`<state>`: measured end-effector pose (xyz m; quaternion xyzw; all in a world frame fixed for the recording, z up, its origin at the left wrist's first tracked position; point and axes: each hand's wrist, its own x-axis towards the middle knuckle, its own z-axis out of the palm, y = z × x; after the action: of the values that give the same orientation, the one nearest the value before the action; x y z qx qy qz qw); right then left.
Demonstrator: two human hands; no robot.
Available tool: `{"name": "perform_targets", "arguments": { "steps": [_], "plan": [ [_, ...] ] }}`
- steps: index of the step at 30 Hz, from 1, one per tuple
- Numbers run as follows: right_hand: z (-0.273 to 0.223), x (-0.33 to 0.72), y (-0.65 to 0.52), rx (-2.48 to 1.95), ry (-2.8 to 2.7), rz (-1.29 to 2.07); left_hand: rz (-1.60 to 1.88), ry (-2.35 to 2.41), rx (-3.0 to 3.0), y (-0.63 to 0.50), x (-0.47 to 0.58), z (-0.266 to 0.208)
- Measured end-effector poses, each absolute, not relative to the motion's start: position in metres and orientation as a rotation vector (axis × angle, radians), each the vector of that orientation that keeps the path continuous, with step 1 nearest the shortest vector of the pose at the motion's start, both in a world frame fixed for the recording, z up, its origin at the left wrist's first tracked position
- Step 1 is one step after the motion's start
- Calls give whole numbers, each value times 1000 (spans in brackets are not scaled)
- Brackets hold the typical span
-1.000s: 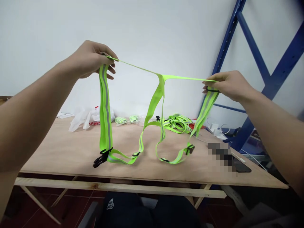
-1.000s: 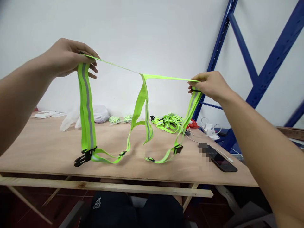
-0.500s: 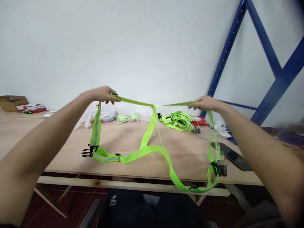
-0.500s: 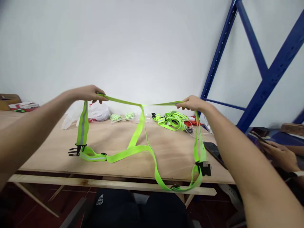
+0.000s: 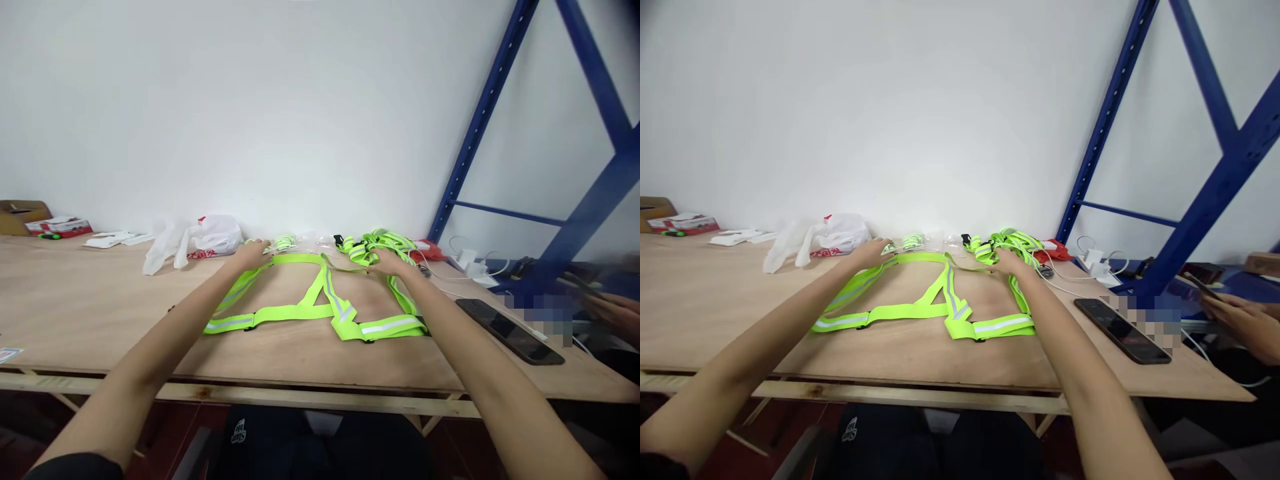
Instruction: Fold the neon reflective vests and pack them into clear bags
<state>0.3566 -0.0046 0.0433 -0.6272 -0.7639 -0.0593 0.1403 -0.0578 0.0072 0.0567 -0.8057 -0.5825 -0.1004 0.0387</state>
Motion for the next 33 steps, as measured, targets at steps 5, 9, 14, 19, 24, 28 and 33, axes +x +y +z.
{"name": "perform_targets", "arguments": {
  "steps": [5,9,14,19,24,28,33],
  "plan": [
    [31,344,-92,-1526,-2250,4,-414,-1411,-2819,-95,-54,18],
    [3,332,-178,-1484,-2377,270,-277,-1456,-2926,-168,-56,-14],
    [-27,336,-216,-1710,-2376,340,-269,-1507,-2952,-183,-67,-25],
    [-40,353,-217,-1849,-2241,200,-315,-1683,-2855,-183,-101,-21],
    [-46,363,-219,-1968,-2117,135,-423,-1821,-2748,-188,-142,-26],
    [-50,365,-218,-1951,-2073,105,-548,-1818,-2697,-182,-152,-32],
    [-51,354,-220,-1945,-1999,-93,-521,-1784,-2512,-184,-119,-35]
  ]
}}
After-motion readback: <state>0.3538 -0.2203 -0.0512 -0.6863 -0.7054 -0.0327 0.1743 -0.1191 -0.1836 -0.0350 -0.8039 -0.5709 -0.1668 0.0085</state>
